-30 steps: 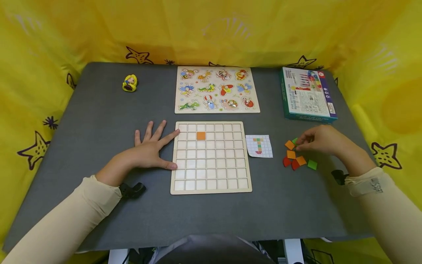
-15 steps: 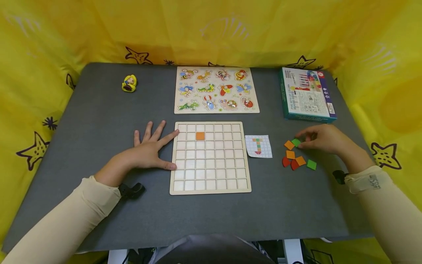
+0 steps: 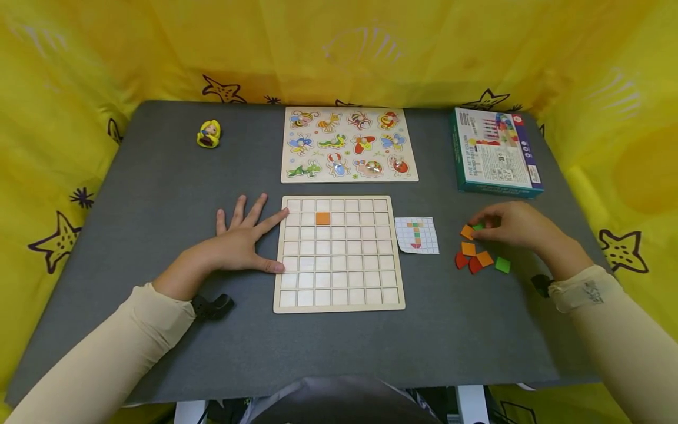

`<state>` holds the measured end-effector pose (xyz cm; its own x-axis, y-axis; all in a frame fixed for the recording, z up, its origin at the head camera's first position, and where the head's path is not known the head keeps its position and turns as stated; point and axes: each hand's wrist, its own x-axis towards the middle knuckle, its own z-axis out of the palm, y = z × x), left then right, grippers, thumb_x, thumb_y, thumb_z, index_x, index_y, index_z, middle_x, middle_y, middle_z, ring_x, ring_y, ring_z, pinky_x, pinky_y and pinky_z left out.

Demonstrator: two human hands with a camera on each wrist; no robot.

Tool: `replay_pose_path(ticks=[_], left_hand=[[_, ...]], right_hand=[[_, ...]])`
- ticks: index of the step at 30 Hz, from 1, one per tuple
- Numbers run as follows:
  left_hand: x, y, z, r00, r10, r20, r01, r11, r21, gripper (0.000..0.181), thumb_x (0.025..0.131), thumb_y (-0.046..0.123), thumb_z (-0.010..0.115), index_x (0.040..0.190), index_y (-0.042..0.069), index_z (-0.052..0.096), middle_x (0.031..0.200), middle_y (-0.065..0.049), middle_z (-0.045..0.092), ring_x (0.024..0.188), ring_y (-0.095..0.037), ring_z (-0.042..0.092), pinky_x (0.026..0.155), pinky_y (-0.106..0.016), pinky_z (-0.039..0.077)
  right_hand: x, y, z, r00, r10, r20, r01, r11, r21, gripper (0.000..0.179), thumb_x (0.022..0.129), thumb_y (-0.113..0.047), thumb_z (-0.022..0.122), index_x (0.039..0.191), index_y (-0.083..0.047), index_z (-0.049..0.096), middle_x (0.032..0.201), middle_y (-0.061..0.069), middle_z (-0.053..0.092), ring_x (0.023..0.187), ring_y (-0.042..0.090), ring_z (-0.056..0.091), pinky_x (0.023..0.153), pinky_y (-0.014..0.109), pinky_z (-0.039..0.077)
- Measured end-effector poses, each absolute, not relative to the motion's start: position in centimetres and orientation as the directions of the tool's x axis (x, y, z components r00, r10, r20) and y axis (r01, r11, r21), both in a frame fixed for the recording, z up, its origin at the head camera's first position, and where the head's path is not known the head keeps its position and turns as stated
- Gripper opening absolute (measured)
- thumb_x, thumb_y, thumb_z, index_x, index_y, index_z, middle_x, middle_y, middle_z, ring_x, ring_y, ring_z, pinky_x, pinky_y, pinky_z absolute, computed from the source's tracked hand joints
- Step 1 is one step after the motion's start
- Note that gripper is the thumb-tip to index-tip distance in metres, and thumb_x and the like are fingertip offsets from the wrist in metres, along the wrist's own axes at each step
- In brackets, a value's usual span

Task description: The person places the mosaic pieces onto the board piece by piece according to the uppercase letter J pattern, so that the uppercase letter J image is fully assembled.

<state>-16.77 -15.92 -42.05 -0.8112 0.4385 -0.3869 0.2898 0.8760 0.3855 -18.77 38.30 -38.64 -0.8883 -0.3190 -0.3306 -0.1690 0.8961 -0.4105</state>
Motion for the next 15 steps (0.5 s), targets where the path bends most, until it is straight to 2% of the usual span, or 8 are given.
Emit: replay_pose_path(ticks=[6,15], left_hand=[[-16.75,-15.96,-42.14,-0.815,0.435,-0.384,0.289,0.878,0.381,0.119,0.063,0.087,0.061,0.156,0.044,0.001,0.158,-0.001,-0.029,0.135,-0.032,-0.039,0.096,-0.069,-0.024],[-16.77,-16.01,-42.17,-0.813,0.441,-0.379,0.294,0.874,0.387,0.118,0.064,0.086,0.062,0.156,0.044,0.001,0.158,-0.003,-0.028,0.135,-0.033,-0.038,0.095,-0.070,-0.023]], right_hand=[[-18.27,38.27,-38.77,-0.879,-0.295,-0.374,-0.130,0.903,-0.409,0.053,0.084,-0.051,0.074,0.114,-0.009,0.071,0.076,0.001,0.058,0.066,0.020,0.052,0.055,0.033,0.041],[-18.18,38.73,-38.78,-0.892,-0.278,-0.357,-0.136,0.917,-0.375,0.052,0.084,-0.048,0.076,0.115,-0.007,0.071,0.078,0.002,0.059,0.068,0.020,0.052,0.058,0.034,0.041]])
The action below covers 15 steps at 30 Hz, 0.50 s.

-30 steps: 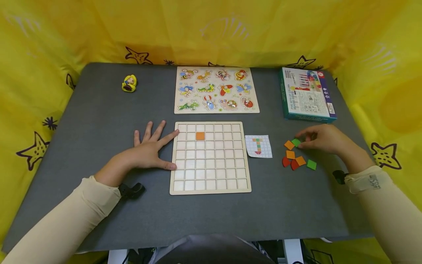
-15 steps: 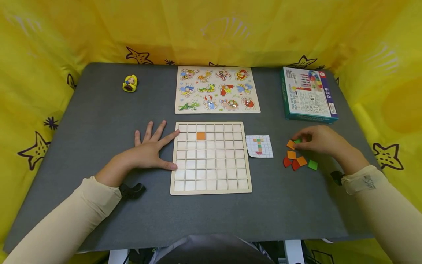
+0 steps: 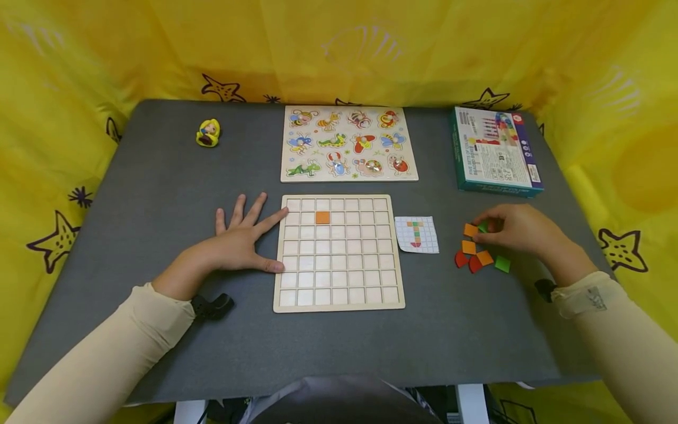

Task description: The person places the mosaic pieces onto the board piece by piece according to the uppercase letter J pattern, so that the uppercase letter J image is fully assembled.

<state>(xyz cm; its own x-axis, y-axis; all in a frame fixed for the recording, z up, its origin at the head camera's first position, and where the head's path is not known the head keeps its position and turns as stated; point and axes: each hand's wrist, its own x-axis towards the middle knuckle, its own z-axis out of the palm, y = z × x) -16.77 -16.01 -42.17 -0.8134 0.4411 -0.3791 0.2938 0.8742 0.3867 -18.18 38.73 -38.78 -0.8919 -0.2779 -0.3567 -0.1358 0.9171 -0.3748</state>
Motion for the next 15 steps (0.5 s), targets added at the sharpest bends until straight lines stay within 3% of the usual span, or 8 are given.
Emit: replay_pose_path(ticks=[8,15], left_hand=[[-16.7,-16.0,-41.9,-0.818,0.435,-0.375,0.284,0.874,0.395,0.117,0.065,0.083,0.065,0.157,0.042,0.004,0.159,-0.004,-0.026,0.137,-0.034,-0.037,0.097,-0.070,-0.022],[-16.7,-16.0,-41.8,-0.820,0.432,-0.374,0.280,0.874,0.396,0.117,0.065,0.082,0.066,0.157,0.043,0.005,0.160,-0.004,-0.025,0.137,-0.034,-0.036,0.098,-0.069,-0.022]], right_hand=[[-18.3,38.6,-38.7,-0.891,-0.276,-0.360,-0.129,0.915,-0.382,0.044,0.084,-0.039,0.078,0.113,-0.006,0.073,0.091,0.002,0.070,0.074,0.020,0.054,0.064,0.035,0.046],[-18.5,36.6,-38.0,-0.904,-0.316,-0.287,-0.183,0.895,-0.407,0.040,0.084,-0.041,0.078,0.110,-0.010,0.074,0.083,-0.002,0.065,0.072,0.019,0.054,0.063,0.033,0.046]])
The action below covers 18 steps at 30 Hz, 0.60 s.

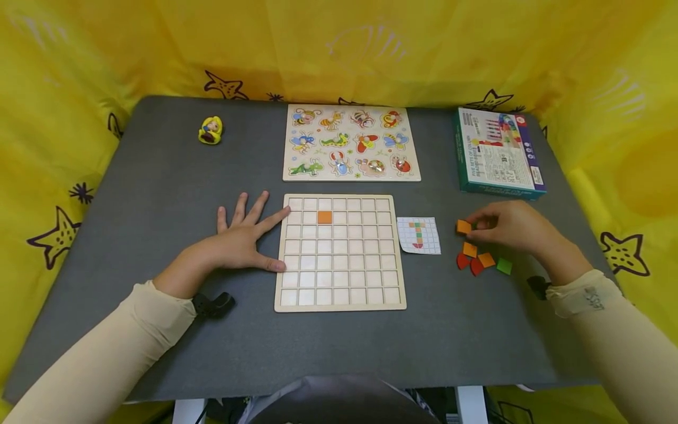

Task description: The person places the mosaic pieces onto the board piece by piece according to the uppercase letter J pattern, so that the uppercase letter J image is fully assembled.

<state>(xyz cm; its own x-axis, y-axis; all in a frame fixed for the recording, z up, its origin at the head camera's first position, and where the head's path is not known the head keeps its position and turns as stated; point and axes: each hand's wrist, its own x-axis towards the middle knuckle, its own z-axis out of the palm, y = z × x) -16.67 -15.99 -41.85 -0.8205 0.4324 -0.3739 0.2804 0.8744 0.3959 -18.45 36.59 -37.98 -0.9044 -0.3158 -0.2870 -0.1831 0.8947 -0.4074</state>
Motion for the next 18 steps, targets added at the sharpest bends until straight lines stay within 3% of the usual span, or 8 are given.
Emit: replay_pose_path(ticks=[6,11,18], left_hand=[[-16.7,-16.1,-41.7,-0.821,0.428,-0.379,0.277,0.878,0.391,0.116,0.065,0.082,0.066,0.156,0.044,0.005,0.160,-0.004,-0.025,0.137,-0.034,-0.036,0.098,-0.069,-0.022],[-16.7,-16.2,-41.8,-0.818,0.434,-0.376,0.281,0.874,0.397,0.116,0.065,0.082,0.065,0.156,0.044,0.005,0.160,-0.004,-0.025,0.137,-0.034,-0.035,0.098,-0.069,-0.022],[-16.7,-16.1,-42.1,-0.819,0.436,-0.373,0.282,0.872,0.400,0.116,0.064,0.083,0.065,0.156,0.045,0.005,0.160,-0.004,-0.025,0.137,-0.034,-0.036,0.097,-0.069,-0.023]], right_hand=[[-19.4,30.7,-37.4,-0.894,-0.399,-0.204,-0.270,0.843,-0.465,0.027,0.084,-0.032,0.080,0.105,-0.016,0.076,0.082,-0.003,0.063,0.073,0.017,0.054,0.064,0.035,0.046],[-21.2,24.6,-37.8,-0.813,-0.566,-0.136,-0.445,0.756,-0.481,0.019,0.083,-0.026,0.080,0.100,-0.016,0.077,0.077,-0.006,0.062,0.068,0.013,0.054,0.062,0.033,0.045],[-22.9,18.8,-38.3,-0.776,-0.594,-0.210,-0.457,0.760,-0.463,0.021,0.082,-0.027,0.078,0.099,-0.015,0.076,0.075,-0.005,0.062,0.066,0.014,0.054,0.062,0.032,0.044]])
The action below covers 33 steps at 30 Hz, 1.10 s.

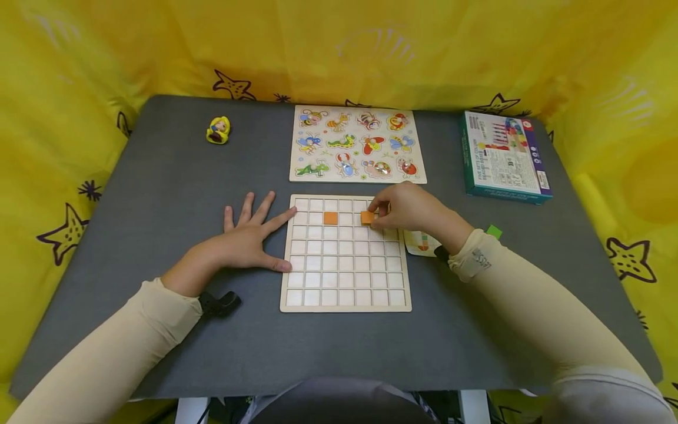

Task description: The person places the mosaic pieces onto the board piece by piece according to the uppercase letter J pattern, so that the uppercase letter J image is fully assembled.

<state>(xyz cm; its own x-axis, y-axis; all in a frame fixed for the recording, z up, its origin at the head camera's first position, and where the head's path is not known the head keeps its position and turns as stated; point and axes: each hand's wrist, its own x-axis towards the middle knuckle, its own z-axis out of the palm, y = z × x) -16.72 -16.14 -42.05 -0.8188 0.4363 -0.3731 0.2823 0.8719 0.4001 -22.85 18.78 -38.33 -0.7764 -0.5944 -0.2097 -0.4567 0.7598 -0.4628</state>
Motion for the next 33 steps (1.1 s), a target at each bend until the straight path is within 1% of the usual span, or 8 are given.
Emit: replay_pose_path(ticks=[5,12,17,25,29,33], left_hand=[[-16.8,-15.9,-42.2,-0.818,0.438,-0.373,0.288,0.873,0.392,0.116,0.063,0.084,0.064,0.156,0.046,0.005,0.159,-0.003,-0.025,0.137,-0.033,-0.037,0.097,-0.068,-0.024],[-16.9,-15.6,-42.1,-0.820,0.441,-0.366,0.294,0.872,0.392,0.117,0.062,0.084,0.065,0.156,0.045,0.007,0.160,-0.004,-0.024,0.137,-0.033,-0.036,0.097,-0.069,-0.023],[-16.9,-15.5,-41.9,-0.820,0.435,-0.372,0.289,0.876,0.386,0.117,0.062,0.084,0.065,0.156,0.045,0.006,0.160,-0.004,-0.024,0.137,-0.034,-0.035,0.097,-0.069,-0.022],[-17.0,-15.6,-42.0,-0.822,0.425,-0.379,0.282,0.882,0.378,0.118,0.062,0.085,0.064,0.156,0.046,0.004,0.159,-0.003,-0.025,0.137,-0.033,-0.036,0.097,-0.069,-0.022],[-16.9,-15.7,-42.1,-0.819,0.430,-0.381,0.281,0.878,0.387,0.117,0.063,0.085,0.064,0.156,0.046,0.004,0.159,-0.003,-0.026,0.137,-0.033,-0.037,0.097,-0.069,-0.023],[-16.7,-16.0,-42.2,-0.821,0.426,-0.380,0.276,0.879,0.389,0.117,0.064,0.084,0.063,0.156,0.045,0.004,0.159,-0.004,-0.026,0.136,-0.034,-0.037,0.096,-0.070,-0.024]], right_hand=[[-23.1,17.9,-38.9,-0.771,-0.592,-0.234,-0.451,0.767,-0.456,0.021,0.082,-0.027,0.078,0.099,-0.015,0.075,0.076,-0.005,0.063,0.068,0.014,0.055,0.065,0.033,0.044],[-23.1,17.9,-39.1,-0.779,-0.585,-0.227,-0.455,0.776,-0.438,0.021,0.080,-0.031,0.081,0.097,-0.018,0.077,0.073,-0.006,0.062,0.067,0.013,0.054,0.062,0.031,0.043],[-23.2,18.1,-39.1,-0.790,-0.567,-0.234,-0.434,0.786,-0.441,0.021,0.081,-0.031,0.081,0.097,-0.019,0.078,0.073,-0.006,0.063,0.067,0.014,0.054,0.062,0.032,0.043],[-23.6,18.3,-39.1,-0.783,-0.571,-0.247,-0.435,0.786,-0.438,0.029,0.079,-0.035,0.083,0.103,-0.020,0.077,0.076,-0.005,0.063,0.068,0.014,0.055,0.064,0.032,0.044],[-23.5,18.8,-38.8,-0.783,-0.564,-0.262,-0.409,0.784,-0.467,0.031,0.081,-0.033,0.082,0.109,-0.021,0.076,0.077,-0.005,0.064,0.067,0.015,0.055,0.061,0.033,0.044],[-23.5,18.7,-38.4,-0.789,-0.564,-0.243,-0.408,0.777,-0.480,0.029,0.084,-0.032,0.079,0.111,-0.022,0.076,0.075,-0.004,0.064,0.064,0.017,0.053,0.058,0.034,0.041]])
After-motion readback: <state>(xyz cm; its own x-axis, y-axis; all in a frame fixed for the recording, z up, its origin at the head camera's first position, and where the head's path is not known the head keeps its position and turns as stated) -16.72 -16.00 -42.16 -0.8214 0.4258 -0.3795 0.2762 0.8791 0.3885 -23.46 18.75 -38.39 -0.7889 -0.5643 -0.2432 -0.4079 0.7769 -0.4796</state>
